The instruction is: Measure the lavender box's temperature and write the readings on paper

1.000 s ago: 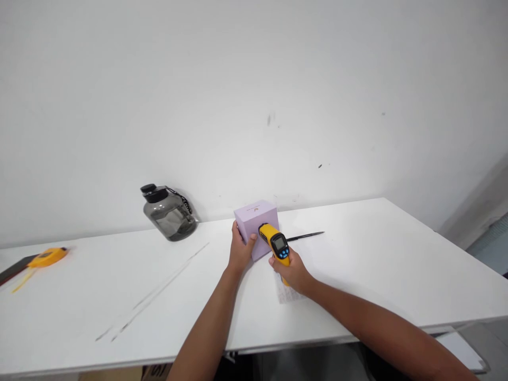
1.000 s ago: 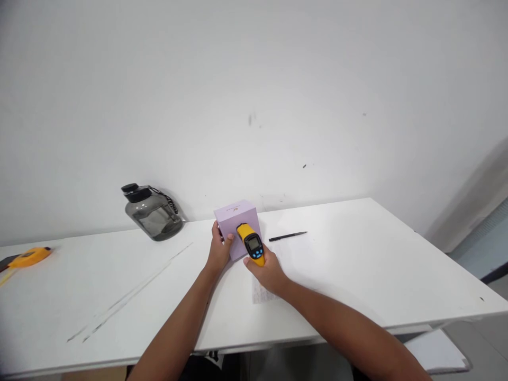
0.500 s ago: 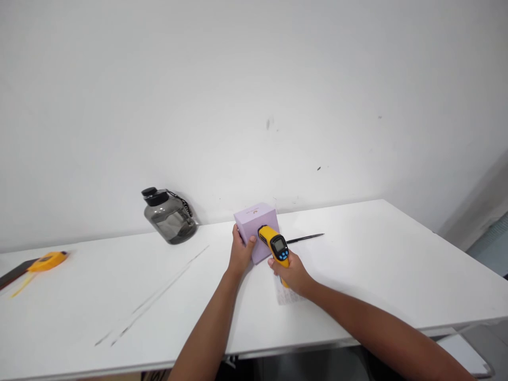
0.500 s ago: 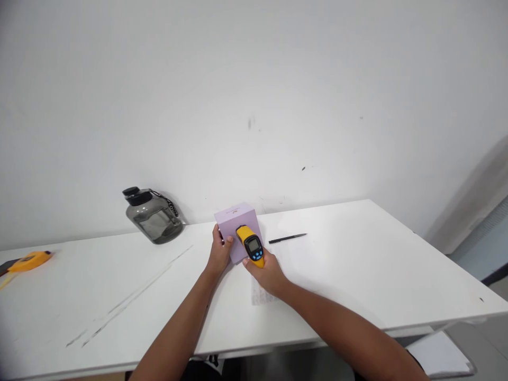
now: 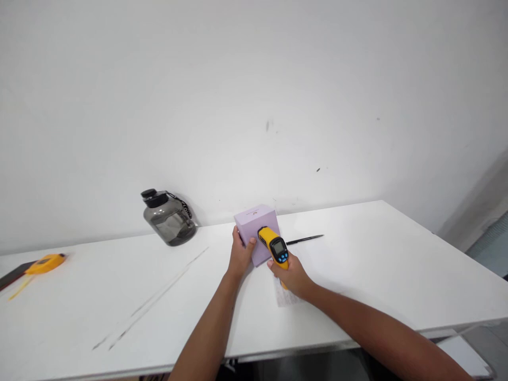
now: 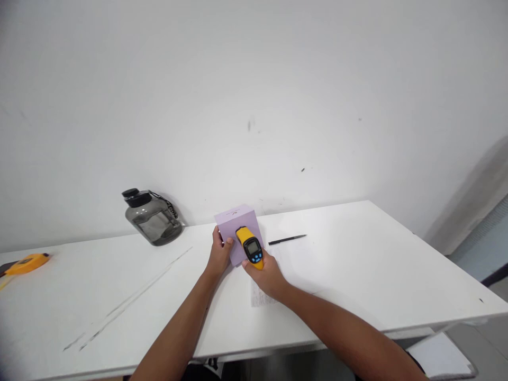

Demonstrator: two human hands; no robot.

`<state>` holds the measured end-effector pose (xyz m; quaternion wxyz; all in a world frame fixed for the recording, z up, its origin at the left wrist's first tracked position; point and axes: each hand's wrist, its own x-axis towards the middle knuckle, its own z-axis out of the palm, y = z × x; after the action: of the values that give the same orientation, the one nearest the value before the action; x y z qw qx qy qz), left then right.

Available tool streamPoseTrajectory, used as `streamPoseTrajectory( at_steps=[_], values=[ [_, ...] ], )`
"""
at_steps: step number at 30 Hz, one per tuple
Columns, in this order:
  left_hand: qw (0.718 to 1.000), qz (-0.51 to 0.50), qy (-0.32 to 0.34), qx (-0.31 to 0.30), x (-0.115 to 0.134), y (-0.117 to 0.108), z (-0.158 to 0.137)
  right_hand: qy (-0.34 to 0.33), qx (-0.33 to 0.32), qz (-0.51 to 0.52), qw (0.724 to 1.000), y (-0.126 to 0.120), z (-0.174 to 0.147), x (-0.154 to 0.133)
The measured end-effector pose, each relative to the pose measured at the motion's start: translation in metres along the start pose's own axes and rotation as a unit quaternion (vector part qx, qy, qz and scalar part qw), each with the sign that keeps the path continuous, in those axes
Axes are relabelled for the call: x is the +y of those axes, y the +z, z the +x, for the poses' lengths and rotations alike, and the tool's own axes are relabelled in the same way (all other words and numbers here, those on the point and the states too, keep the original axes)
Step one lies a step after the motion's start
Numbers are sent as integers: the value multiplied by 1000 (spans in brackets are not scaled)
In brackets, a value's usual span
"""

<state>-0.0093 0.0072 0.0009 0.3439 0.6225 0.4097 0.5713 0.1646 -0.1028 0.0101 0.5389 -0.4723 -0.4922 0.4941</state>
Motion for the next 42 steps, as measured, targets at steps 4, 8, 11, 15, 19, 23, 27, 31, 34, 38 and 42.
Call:
streamPoseTrajectory(
  at_steps=[4, 8, 11, 15, 19, 23, 27, 31, 34, 38, 42],
  values=[
    [1000, -9, -3, 4, -1, 0, 0, 10, 2, 1, 1000, 1, -2, -6],
    [1000, -6, 1, 8, -1, 0, 1, 15, 0, -10, 1000, 0, -1, -7],
    [1000, 0, 5, 7, 0, 0, 1, 12, -5, -21, 1000, -1, 0, -5],
    [1000, 2, 3, 3, 1, 0, 0, 13, -9, -20, 1000, -2, 1, -5],
    [1000, 0, 3, 3, 0, 0, 0, 18, -12, -8, 1000, -3, 0, -6],
    [1000, 5, 2, 7, -1, 0, 0, 8, -10, -3, 1000, -2, -1, -5],
    [1000, 4, -3, 20, -2, 0, 1, -34, 3, -4, 999, -1, -3, -4],
    [999, -19, -30, 31, -4, 0, 3, -73, 39, 16, 996, -3, -3, -5],
    [998, -25, -44, 47, -6, 0, 4, -54, 84, 31, 995, -4, 2, -4],
    [997, -35, -44, 49, -8, 0, 5, -27, 102, 60, 993, -5, 7, -6],
    [996, -40, -55, 56, -7, 0, 6, -25, 90, 73, 993, -5, 8, -7]
  ],
)
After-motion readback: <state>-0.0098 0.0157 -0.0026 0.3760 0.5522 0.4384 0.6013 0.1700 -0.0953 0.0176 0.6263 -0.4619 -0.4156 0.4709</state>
